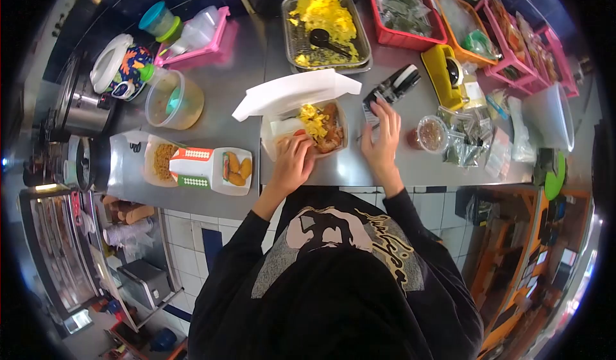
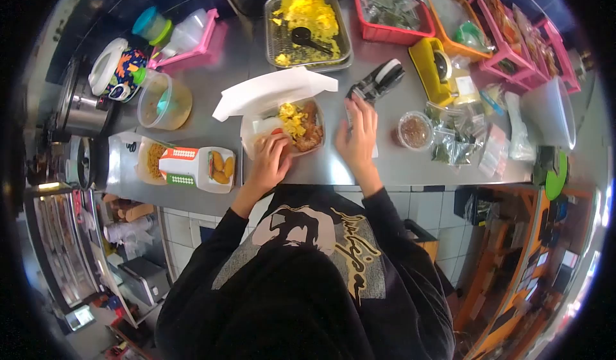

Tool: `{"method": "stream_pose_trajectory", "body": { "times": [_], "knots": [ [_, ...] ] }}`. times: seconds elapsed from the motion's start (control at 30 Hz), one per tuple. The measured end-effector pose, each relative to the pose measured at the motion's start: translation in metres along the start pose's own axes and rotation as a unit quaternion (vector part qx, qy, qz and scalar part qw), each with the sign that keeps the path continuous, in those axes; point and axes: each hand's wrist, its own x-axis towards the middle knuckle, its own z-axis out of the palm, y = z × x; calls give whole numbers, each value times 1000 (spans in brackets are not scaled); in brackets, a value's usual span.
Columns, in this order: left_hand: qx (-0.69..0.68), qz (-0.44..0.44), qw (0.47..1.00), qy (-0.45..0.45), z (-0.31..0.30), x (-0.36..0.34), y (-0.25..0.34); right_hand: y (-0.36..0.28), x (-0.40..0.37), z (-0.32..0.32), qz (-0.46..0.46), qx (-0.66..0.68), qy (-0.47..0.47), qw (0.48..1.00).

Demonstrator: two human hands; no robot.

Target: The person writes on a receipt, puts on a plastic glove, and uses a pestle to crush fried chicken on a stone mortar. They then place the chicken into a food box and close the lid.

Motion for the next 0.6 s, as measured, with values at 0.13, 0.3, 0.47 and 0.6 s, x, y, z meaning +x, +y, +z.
{"method": "stream_pose_trajectory", "body": {
  "times": [0.13, 0.3, 0.47, 0.6],
  "knots": [
    [-109, -20, 994, -11, -7, 3, -16, 0, 56, 43, -27, 35, -73, 996],
    [175, -15, 915, 365, -84, 55, -28, 20, 77, 48, 9, 105, -301, 948],
    [-35, -120, 974, 192, -71, 60, -94, 3, 66, 56, 241, 397, -359, 810],
    [-148, -233, 922, 271, -15, 62, -86, 0, 41, 91, 271, 225, -235, 906]
  ]
}}
